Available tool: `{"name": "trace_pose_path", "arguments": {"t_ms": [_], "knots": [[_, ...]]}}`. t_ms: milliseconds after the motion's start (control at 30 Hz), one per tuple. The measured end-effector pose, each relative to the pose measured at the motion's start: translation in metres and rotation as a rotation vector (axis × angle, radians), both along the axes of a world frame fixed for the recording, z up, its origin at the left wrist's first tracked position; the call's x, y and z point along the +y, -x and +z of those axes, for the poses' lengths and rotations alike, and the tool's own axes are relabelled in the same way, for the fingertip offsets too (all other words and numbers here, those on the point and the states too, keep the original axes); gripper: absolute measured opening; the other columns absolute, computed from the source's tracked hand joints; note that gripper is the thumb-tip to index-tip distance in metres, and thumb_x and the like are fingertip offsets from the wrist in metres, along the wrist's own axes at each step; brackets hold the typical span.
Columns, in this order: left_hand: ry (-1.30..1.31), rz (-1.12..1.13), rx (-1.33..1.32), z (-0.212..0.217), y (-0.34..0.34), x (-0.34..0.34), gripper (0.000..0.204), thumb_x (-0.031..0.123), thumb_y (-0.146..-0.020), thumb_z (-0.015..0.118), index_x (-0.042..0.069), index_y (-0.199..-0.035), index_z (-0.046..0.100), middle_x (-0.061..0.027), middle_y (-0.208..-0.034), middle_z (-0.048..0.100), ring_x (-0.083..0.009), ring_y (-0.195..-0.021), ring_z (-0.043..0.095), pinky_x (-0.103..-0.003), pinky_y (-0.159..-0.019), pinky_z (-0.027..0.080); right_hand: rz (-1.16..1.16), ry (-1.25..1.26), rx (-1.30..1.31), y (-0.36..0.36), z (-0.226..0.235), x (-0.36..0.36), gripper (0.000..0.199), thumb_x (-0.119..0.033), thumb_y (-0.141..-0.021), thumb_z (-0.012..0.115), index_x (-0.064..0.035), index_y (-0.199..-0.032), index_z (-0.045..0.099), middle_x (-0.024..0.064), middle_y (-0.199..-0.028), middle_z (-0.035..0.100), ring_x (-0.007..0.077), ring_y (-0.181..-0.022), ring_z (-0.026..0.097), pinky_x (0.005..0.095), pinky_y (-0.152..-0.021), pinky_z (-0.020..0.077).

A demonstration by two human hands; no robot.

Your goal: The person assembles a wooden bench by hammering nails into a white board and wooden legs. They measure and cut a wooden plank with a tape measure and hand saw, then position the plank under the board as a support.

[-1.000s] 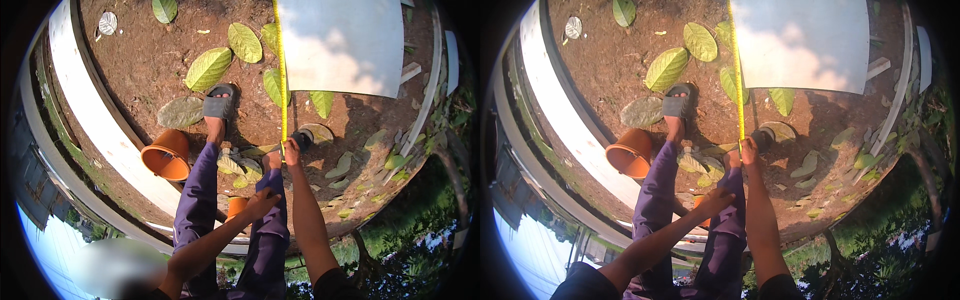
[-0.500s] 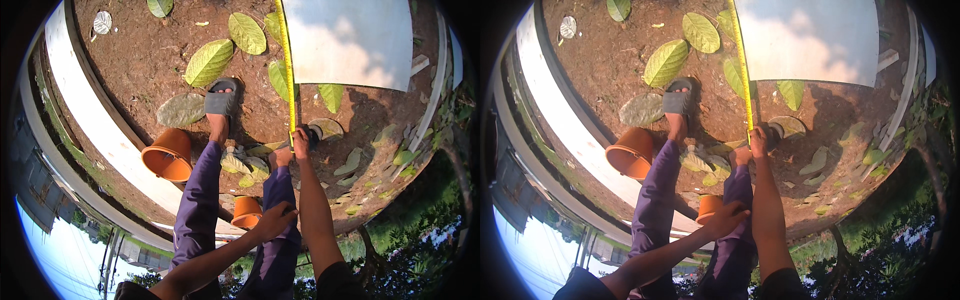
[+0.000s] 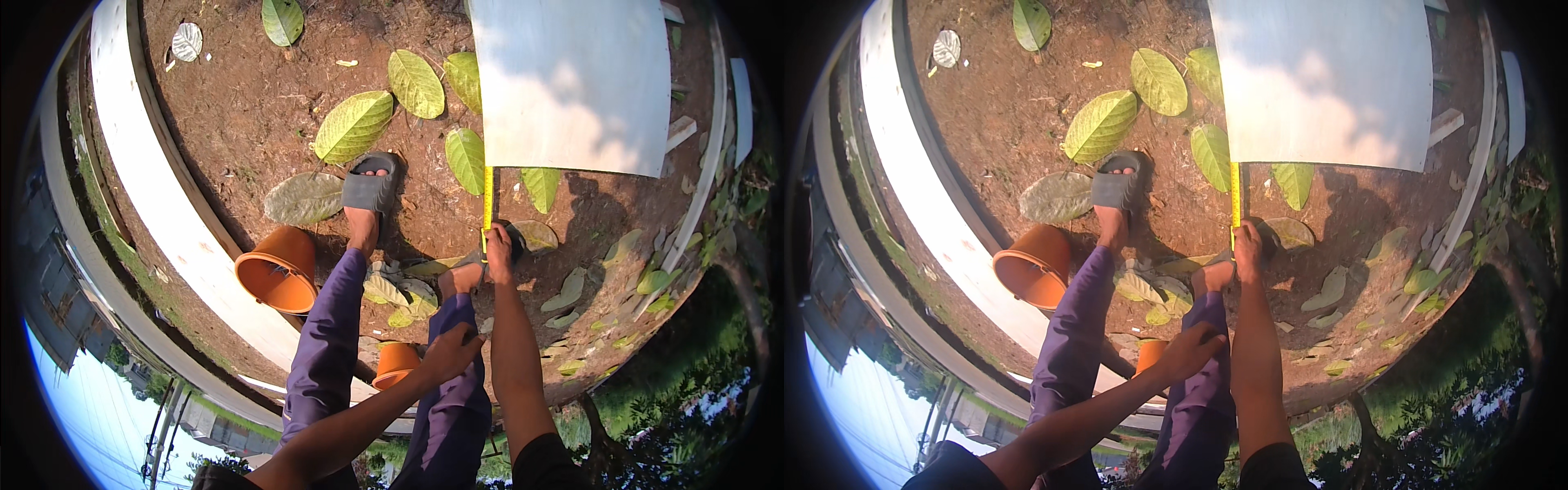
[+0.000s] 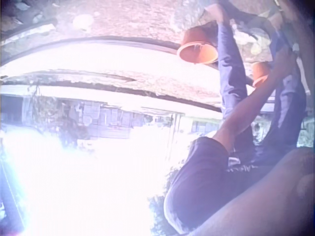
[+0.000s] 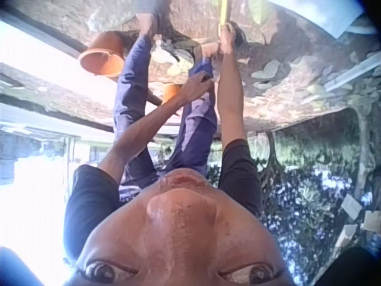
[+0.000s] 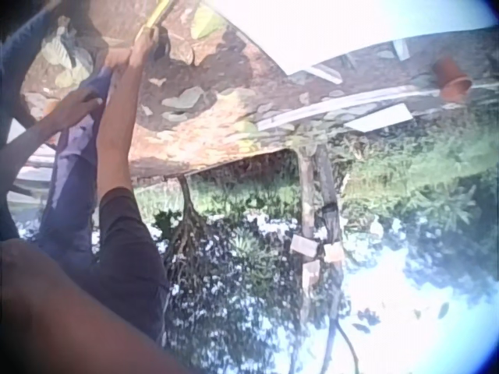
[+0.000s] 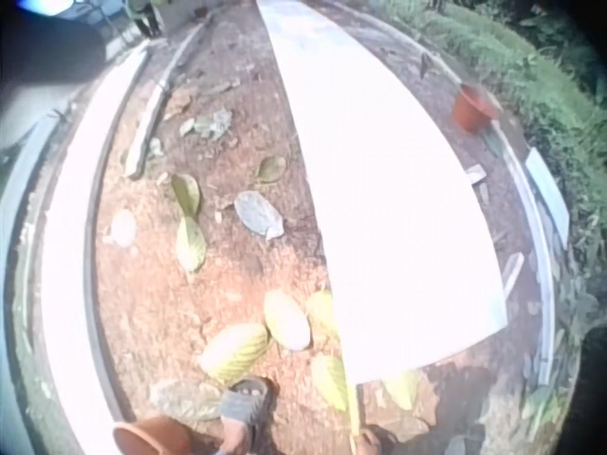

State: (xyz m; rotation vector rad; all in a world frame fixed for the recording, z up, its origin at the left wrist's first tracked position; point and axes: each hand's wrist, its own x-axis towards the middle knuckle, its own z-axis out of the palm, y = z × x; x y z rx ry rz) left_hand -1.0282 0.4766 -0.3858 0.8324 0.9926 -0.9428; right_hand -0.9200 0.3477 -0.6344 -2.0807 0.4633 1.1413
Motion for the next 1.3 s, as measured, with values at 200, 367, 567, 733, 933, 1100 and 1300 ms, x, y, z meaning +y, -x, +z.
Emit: {"name": "trace_pose_path", "arguments": {"t_ms": [200, 367, 567, 733, 933, 1100, 1300], "knots": [[0.105, -0.709, -0.278, 0.049, 0.027, 0.005, 0.062, 0.052, -0.1, 0.054, -0.007, -0.12, 0.058, -0.0245, -0.101, 0.071, -0.0394, -0.094, 0.072, -0.048, -0.081, 0.056, 0.076, -0.028, -0.079, 0.016, -0.031, -0.036, 0.027, -0.024, -0.093, 0.059, -0.0024, -0.107, 0.067, 0.0053, -0.076, 0.058, 0.0159, -0.07, 0.054, 0.0343, -0.064, 0.0447], [0.596, -0.825, -0.13, 0.161, 0.055, 0.034, 0.069, 0.056, -0.099, 0.054, -0.006, -0.13, 0.05, -0.0287, -0.107, 0.069, -0.0438, -0.098, 0.071, -0.05, -0.085, 0.055, 0.069, -0.005, -0.028, 0.004, -0.006, -0.037, 0.026, -0.023, -0.092, 0.059, -0.0018, -0.104, 0.067, 0.007, -0.076, 0.061, 0.0158, -0.069, 0.056, 0.0339, -0.064, 0.0456], [0.833, -0.774, -0.072, 0.203, 0.11, 0.032, 0.056, 0.046, -0.104, 0.051, -0.004, -0.129, 0.053, -0.0263, -0.115, 0.068, -0.0411, -0.106, 0.069, -0.049, -0.088, 0.054, 0.222, -0.004, -0.06, -0.004, -0.02, -0.048, 0.025, -0.022, -0.091, 0.059, -0.0039, -0.105, 0.067, 0.0089, -0.078, 0.062, 0.0185, -0.072, 0.059, 0.0358, -0.067, 0.0479], [0.975, -0.485, -0.451, 0.203, 0.133, 0.087, 0.048, 0.04, -0.106, 0.051, -0.002, -0.129, 0.054, -0.0245, -0.118, 0.068, -0.039, -0.109, 0.068, -0.048, -0.089, 0.054, 0.215, -0.051, -0.005, -0.016, -0.016, -0.058, 0.026, -0.023, -0.09, 0.061, -0.0029, -0.106, 0.067, 0.0077, -0.08, 0.064, 0.0174, -0.075, 0.06, 0.0346, -0.069, 0.0486], [-0.269, -0.383, -0.524, -0.018, -0.043, 0.247, 0.038, 0.031, -0.101, 0.061, 0.0, -0.123, 0.064, -0.0191, -0.107, 0.071, -0.0306, -0.103, 0.07, -0.041, -0.091, 0.054, 0.444, -0.04, 0.038, -0.03, 0.029, -0.028, 0.024, -0.023, -0.096, 0.06, -0.0039, -0.111, 0.064, 0.0092, -0.093, 0.064, 0.0173, -0.084, 0.061, 0.0328, -0.075, 0.0482], [-0.533, 0.23, -0.349, -0.223, -0.103, 0.2, 0.042, 0.036, -0.104, 0.057, -0.004, -0.116, 0.066, -0.0141, -0.106, 0.069, -0.0241, -0.097, 0.067, -0.039, -0.087, 0.053, 0.744, -0.192, -0.234, -0.025, 0.007, -0.055, 0.022, -0.017, -0.099, 0.056, -0.0015, -0.113, 0.063, 0.01, -0.098, 0.062, 0.0161, -0.087, 0.057, 0.0323, -0.076, 0.0451], [-0.644, 0.6, -0.738, -0.281, -0.159, 0.204, 0.036, 0.022, -0.102, 0.051, -0.008, -0.12, 0.062, -0.0175, -0.11, 0.068, -0.0257, -0.104, 0.064, -0.036, -0.096, 0.048, 0.315, -0.151, 0.106, -0.045, 0.004, -0.024, 0.021, -0.01, -0.098, 0.058, -0.0036, -0.117, 0.063, -0.0001, -0.095, 0.063, 0.009, -0.081, 0.055, 0.0264, -0.072, 0.0442]]}}
